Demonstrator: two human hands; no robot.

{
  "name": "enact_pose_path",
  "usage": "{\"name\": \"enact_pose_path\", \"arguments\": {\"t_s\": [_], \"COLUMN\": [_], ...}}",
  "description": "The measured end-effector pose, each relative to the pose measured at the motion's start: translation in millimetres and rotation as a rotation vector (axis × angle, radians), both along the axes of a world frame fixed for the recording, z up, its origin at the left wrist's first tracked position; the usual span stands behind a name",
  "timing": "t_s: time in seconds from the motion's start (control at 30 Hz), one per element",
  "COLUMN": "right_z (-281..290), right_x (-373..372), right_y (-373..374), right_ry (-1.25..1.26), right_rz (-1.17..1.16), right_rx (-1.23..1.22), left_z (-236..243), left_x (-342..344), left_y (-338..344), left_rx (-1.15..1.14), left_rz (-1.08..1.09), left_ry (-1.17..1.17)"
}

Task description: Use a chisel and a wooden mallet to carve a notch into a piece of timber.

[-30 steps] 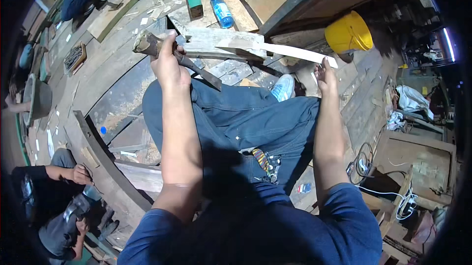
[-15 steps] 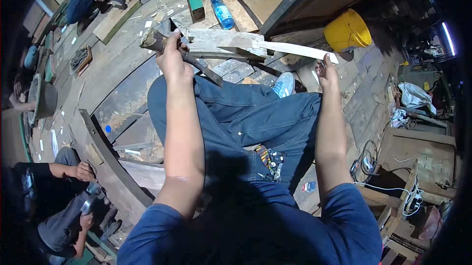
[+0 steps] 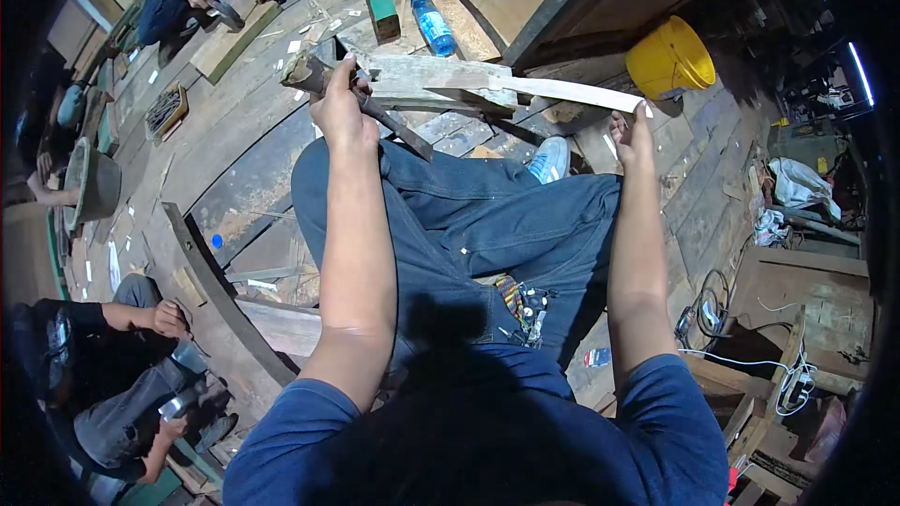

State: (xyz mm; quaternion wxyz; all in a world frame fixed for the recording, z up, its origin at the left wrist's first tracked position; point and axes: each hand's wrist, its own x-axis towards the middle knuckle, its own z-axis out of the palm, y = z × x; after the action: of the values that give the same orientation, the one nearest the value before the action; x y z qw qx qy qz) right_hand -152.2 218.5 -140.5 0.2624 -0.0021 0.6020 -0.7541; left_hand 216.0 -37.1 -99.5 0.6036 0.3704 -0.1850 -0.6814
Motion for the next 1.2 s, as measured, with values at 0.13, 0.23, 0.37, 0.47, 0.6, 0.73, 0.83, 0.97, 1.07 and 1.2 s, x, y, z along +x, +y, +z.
{"name": "enact_pose_path", "arguments": {"t_s": [0.13,0.23,0.37,0.47,0.6,0.73,0.83,0.97,1.07,1.2], "right_z": [1,-1,-3,-3,-2,4,2,6,16,13], "right_x": [-3,-6,-7,-7,-5,0,-5,-2,12,7], "right_y": [2,1,1,-1,-3,-6,-6,-8,-14,-13], "right_ry": [0.005,0.007,0.018,0.069,0.107,0.115,0.067,0.011,0.019,0.291], "right_rz": [-0.042,-0.041,-0.029,-0.060,-0.113,-0.066,-0.101,-0.151,-0.140,-0.211], "right_rx": [0.009,0.001,0.010,0.033,0.049,0.011,-0.084,-0.149,-0.148,-0.004], "left_z": [6,4,5,7,8,8,5,7,3,5], "left_x": [-3,-3,-2,-2,-3,-4,-2,-4,-2,-6], "left_y": [4,3,5,6,7,7,3,4,1,5], "left_rx": [-0.012,-0.007,-0.016,-0.005,-0.033,-0.022,0.005,-0.007,0.024,0.008], "left_rz": [0.008,-0.007,-0.013,-0.008,-0.011,0.012,-0.003,0.001,0.007,-0.004], "left_ry": [-0.006,-0.003,-0.015,-0.028,-0.043,-0.035,-0.027,-0.038,-0.021,-0.037]}}
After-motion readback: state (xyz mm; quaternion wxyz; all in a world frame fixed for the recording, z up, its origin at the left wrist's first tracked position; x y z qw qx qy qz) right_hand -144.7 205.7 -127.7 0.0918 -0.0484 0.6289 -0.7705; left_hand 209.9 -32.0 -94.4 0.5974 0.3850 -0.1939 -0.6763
